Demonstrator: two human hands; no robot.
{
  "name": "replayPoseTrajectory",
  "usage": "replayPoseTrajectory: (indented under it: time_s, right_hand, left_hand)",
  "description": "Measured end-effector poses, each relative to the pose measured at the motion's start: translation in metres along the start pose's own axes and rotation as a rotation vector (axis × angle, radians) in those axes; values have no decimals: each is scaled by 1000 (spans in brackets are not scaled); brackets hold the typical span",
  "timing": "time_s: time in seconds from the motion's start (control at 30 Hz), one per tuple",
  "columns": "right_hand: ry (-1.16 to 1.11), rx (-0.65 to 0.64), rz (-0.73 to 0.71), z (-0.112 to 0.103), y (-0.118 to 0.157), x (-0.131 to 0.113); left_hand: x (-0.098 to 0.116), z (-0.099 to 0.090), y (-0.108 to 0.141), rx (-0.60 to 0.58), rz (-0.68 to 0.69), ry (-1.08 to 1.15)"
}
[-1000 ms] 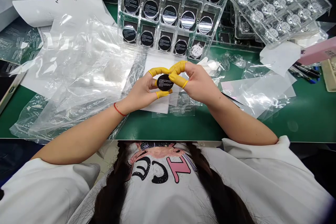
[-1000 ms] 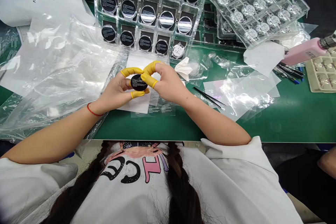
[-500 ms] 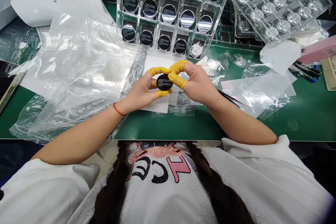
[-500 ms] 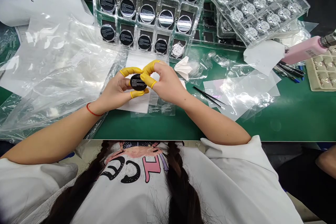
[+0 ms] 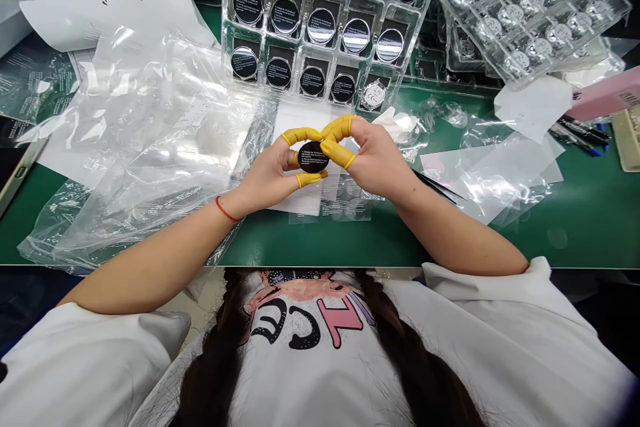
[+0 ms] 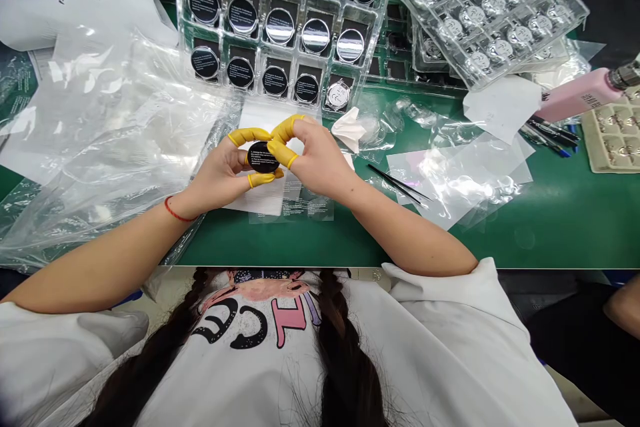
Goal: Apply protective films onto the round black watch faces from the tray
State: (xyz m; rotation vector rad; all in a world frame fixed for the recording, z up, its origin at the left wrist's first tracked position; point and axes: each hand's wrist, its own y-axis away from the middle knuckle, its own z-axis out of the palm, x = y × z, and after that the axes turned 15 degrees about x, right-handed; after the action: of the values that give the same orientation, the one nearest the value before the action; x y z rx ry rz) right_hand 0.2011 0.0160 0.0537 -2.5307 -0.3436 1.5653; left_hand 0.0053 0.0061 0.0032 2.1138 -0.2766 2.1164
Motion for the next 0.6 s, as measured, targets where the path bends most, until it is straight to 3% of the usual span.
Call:
replayPoseTrajectory:
  time_s: [0.6]
  right_hand:
    - [114, 36, -153, 5, 2, 9]
  left_hand:
    - [0, 1, 0, 8, -28, 4]
